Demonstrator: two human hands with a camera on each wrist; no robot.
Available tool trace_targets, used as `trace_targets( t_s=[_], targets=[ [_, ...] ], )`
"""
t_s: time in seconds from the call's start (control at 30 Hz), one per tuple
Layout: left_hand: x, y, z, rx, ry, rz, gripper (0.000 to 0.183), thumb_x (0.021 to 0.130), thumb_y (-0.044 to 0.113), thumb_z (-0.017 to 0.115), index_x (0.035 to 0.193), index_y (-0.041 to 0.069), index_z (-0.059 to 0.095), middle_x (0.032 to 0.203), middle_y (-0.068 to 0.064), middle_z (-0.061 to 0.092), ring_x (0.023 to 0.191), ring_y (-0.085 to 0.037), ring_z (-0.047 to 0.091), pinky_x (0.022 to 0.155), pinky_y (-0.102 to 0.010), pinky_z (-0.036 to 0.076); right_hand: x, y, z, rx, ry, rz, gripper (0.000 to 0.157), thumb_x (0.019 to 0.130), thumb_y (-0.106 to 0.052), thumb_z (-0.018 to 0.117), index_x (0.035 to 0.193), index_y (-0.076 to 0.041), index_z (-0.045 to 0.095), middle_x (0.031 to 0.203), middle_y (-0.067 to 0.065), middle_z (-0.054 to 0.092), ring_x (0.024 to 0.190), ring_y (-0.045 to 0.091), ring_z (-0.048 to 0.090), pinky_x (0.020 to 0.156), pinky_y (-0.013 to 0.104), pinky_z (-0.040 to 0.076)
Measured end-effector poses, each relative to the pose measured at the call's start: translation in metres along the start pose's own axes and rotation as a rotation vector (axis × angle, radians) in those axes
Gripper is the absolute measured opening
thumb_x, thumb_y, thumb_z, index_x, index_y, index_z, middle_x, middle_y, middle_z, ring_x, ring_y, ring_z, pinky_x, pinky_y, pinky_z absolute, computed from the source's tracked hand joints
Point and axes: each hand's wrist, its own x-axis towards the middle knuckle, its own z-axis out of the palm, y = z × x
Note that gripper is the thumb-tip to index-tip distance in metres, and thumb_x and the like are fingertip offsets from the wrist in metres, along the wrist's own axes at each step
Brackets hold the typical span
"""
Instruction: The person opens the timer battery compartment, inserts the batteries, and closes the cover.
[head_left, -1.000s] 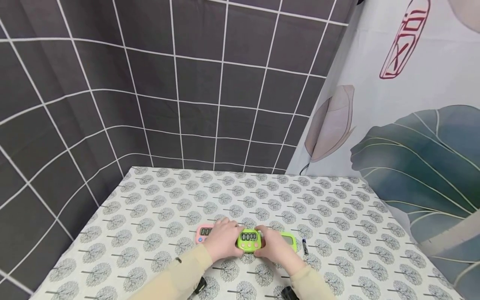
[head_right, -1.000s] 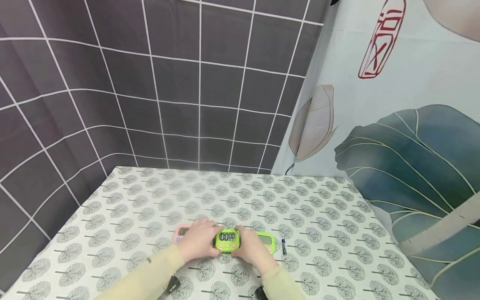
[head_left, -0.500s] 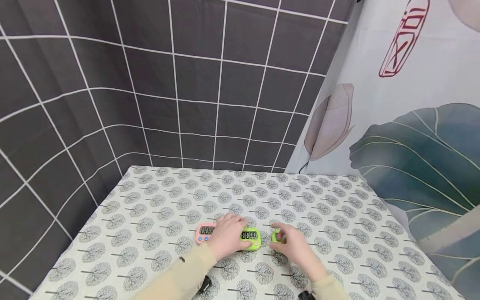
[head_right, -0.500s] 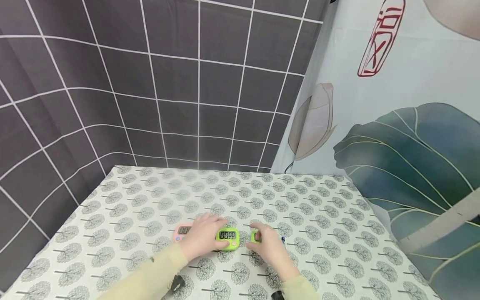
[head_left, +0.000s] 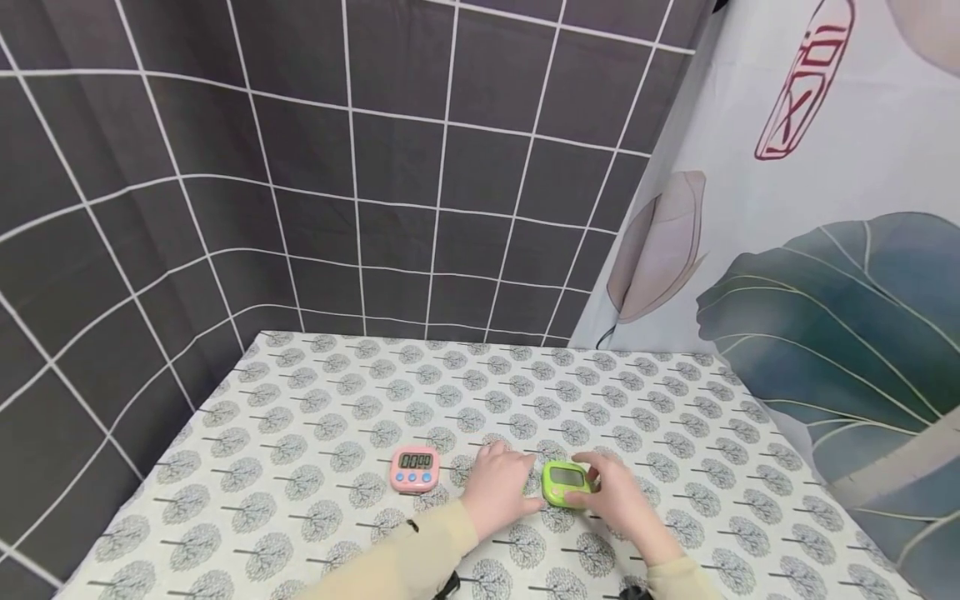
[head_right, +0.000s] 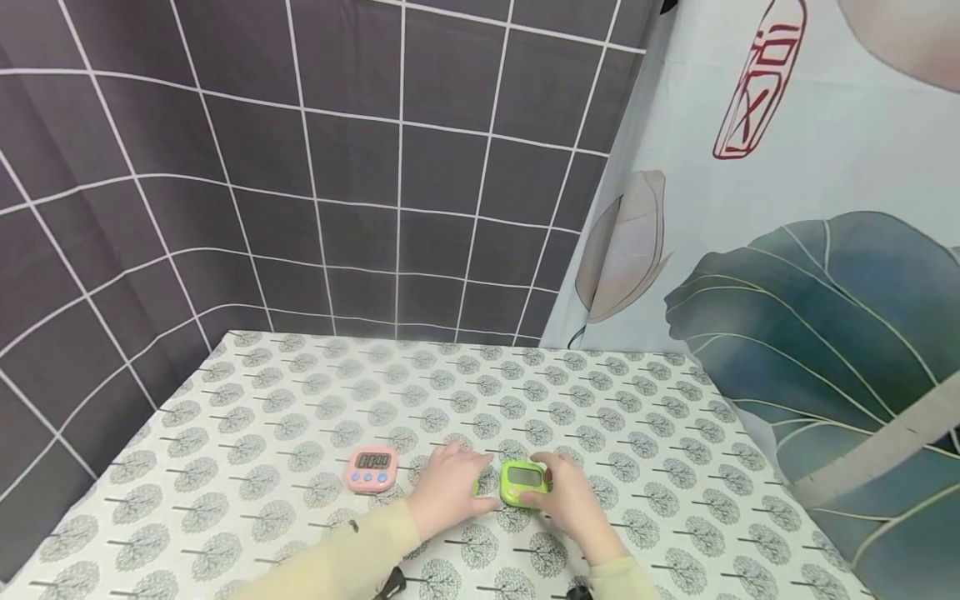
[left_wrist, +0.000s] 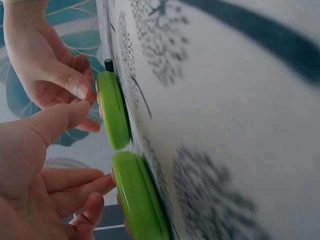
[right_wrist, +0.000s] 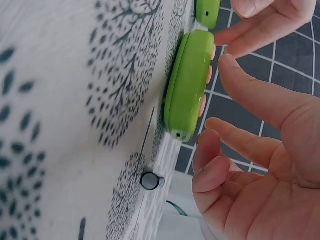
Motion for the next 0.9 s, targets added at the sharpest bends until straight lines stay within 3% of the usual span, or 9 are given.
trace_targets(
  t_s=[0.2,0.37,0.63,0.77,0.9],
  targets=[
    [0.008,0.009,0.002,0.013,-0.011,0.005,0.056,0.075,0.056,0.070,0.110,0.014,0.068,0.090,0.006,0.069,0.074,-0.010,0.045,0.074,-0.026,0.037,-0.001,0.005,-0.003,-0.012,-0.017,0.020,0.070,0.062,-0.023,0.085,0.121,0.003,0.059,0.082,0.003,0.055,0.072,0.014,0.049,0.063,0.029,0.045],
    [0.015,0.012,0.003,-0.020,-0.031,-0.014,0.040,0.074,0.054,0.072,0.091,0.017,0.069,0.066,0.011,0.056,0.066,-0.009,0.039,0.069,-0.026,0.034,-0.001,0.007,-0.006,-0.025,-0.040,0.041,0.072,0.063,-0.026,0.085,0.123,0.003,0.058,0.082,0.003,0.055,0.072,0.015,0.049,0.063,0.029,0.044],
    [0.024,0.015,0.006,-0.006,-0.062,-0.039,0.040,0.070,0.057,0.074,0.076,0.020,0.062,0.062,0.011,0.049,0.064,-0.009,0.039,0.068,-0.026,0.033,0.001,0.008,-0.005,-0.025,-0.053,0.050,0.072,0.064,-0.025,0.085,0.124,0.004,0.057,0.081,0.002,0.057,0.072,0.015,0.050,0.064,0.029,0.045],
    [0.025,0.017,0.007,-0.004,-0.080,-0.041,0.046,0.068,0.058,0.076,0.089,0.018,0.067,0.068,0.009,0.056,0.066,-0.010,0.042,0.069,-0.026,0.034,0.001,0.008,-0.004,-0.018,-0.064,0.054,0.070,0.064,-0.023,0.084,0.123,0.004,0.058,0.081,0.002,0.057,0.070,0.014,0.049,0.062,0.029,0.044],
    [0.026,0.018,0.007,-0.001,-0.079,-0.033,0.060,0.067,0.057,0.076,0.111,0.018,0.066,0.087,0.006,0.067,0.072,-0.010,0.047,0.072,-0.027,0.036,0.001,0.008,-0.003,-0.003,-0.068,0.074,0.068,0.065,-0.020,0.084,0.123,0.002,0.058,0.082,0.002,0.057,0.070,0.015,0.050,0.062,0.029,0.045]
  ],
)
